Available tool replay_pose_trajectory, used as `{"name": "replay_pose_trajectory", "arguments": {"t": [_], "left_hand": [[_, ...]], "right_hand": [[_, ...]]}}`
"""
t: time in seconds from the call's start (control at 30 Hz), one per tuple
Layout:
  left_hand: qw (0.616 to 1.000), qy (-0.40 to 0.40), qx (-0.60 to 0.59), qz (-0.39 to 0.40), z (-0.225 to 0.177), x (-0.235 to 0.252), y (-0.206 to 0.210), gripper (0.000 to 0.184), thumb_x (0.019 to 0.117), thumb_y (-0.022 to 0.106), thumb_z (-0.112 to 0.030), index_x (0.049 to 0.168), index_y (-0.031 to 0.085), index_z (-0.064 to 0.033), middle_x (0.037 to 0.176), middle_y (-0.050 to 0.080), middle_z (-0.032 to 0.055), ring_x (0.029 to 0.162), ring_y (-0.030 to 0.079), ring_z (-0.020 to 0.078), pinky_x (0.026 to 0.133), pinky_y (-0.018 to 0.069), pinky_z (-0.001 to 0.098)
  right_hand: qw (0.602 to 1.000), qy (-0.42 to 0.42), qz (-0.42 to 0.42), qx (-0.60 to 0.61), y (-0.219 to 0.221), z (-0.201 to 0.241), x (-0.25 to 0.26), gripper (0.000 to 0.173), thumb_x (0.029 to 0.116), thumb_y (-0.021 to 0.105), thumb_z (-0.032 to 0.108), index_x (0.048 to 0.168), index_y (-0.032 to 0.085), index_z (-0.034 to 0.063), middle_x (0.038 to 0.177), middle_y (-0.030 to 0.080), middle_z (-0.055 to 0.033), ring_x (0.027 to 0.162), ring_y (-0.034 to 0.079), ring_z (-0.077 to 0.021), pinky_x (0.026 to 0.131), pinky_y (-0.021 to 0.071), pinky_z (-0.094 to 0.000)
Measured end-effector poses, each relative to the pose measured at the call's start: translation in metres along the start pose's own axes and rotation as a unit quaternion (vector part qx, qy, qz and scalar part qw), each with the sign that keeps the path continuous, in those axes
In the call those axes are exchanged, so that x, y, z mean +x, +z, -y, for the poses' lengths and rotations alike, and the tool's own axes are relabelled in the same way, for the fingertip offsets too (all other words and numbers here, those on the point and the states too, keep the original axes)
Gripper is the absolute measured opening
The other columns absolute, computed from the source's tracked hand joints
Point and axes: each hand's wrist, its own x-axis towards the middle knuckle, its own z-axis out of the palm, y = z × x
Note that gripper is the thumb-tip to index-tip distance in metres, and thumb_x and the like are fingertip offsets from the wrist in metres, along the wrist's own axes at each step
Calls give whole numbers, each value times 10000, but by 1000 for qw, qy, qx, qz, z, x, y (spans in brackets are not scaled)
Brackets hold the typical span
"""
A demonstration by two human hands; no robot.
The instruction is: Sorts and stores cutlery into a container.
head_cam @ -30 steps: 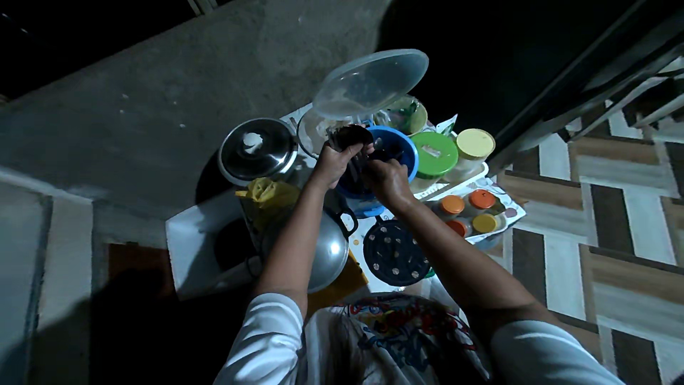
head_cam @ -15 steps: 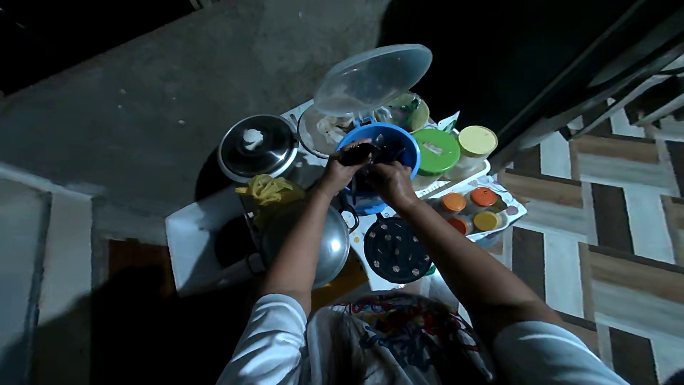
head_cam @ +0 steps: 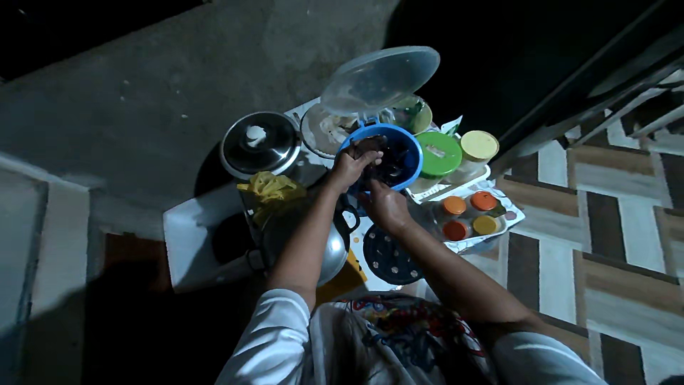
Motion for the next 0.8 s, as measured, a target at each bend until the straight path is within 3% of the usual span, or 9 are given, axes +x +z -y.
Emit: {"name": "replay_pose_trajectory", "arguments": {"t": [0.17, 0.3, 0.33, 0.4, 0.5, 0.53, 0.63, 0.7, 0.8], "left_hand": [[999, -21, -23, -39, 8, -5, 6, 258, 960, 671, -32, 1185, 596, 73, 1017, 739, 109, 936, 721, 139, 907, 585, 321], [992, 3, -52, -114, 9, -12, 4, 180, 1047, 530, -84, 1143, 590, 56, 983, 691, 56, 919, 672, 63, 890, 565, 273], [990, 21, -53, -129, 12, -13, 2, 226, 1057, 508, -125, 1154, 587, 63, 1013, 645, 53, 955, 611, 46, 917, 518, 262], [986, 74, -61, -135, 23, -8, -2, 391, 1058, 522, -284, 1178, 615, 76, 1045, 692, 80, 978, 646, 76, 930, 538, 289], [983, 113, -91, -108, 31, 0, -3, 494, 1029, 532, -425, 1128, 599, 55, 954, 739, 70, 821, 714, 116, 777, 602, 293], [983, 114, -94, -113, 31, 1, -4, 464, 1014, 560, -401, 1110, 600, 51, 933, 716, 56, 773, 690, 99, 721, 597, 272], [982, 108, -82, -130, 24, -1, -4, 197, 986, 565, -116, 1083, 594, 53, 917, 678, 50, 724, 643, 67, 678, 574, 250], [981, 105, -102, -128, 20, -4, -3, 112, 926, 613, 10, 1036, 594, -1, 881, 676, 10, 720, 653, 54, 681, 586, 236], [980, 116, -104, -125, 19, -6, -3, 191, 870, 692, 15, 1034, 602, -22, 894, 672, -2, 794, 662, 67, 749, 594, 263]], "right_hand": [[993, 89, 79, -8, 7, 11, 20, 407, 1063, 531, 340, 1175, 645, -34, 1134, 688, -256, 1058, 683, -449, 862, 530, -631], [992, 81, 73, 63, 6, 4, 24, 367, 1051, 570, 311, 1134, 669, -32, 1040, 702, -269, 1019, 683, -464, 871, 516, -655], [992, 76, 72, 71, 6, 2, 24, 357, 1050, 575, 297, 1128, 670, -38, 1030, 699, -274, 1012, 682, -467, 874, 515, -654], [991, 77, 73, 77, 7, -1, 25, 329, 1051, 570, 263, 1124, 667, -42, 1014, 695, -275, 998, 682, -463, 868, 518, -648], [992, 69, 67, 78, 6, -6, 25, 299, 1063, 532, 212, 1160, 658, -42, 1041, 696, -273, 1011, 683, -454, 886, 516, -639], [994, 57, 53, 80, 6, -8, 25, 290, 1062, 529, 196, 1159, 662, -44, 1062, 697, -272, 1017, 685, -451, 891, 516, -638], [995, 12, 8, 97, 5, -12, 23, 286, 1058, 511, 152, 1166, 669, -61, 1229, 664, -270, 1091, 670, -443, 941, 511, -636], [994, -28, -20, 107, 5, -16, 24, 257, 1044, 530, 129, 1138, 675, -62, 1200, 675, -261, 1052, 685, -426, 925, 527, -617], [987, -83, -60, 121, 4, -25, 30, 229, 1016, 571, 104, 1080, 686, -83, 1070, 703, -258, 958, 704, -405, 880, 551, -592]]}}
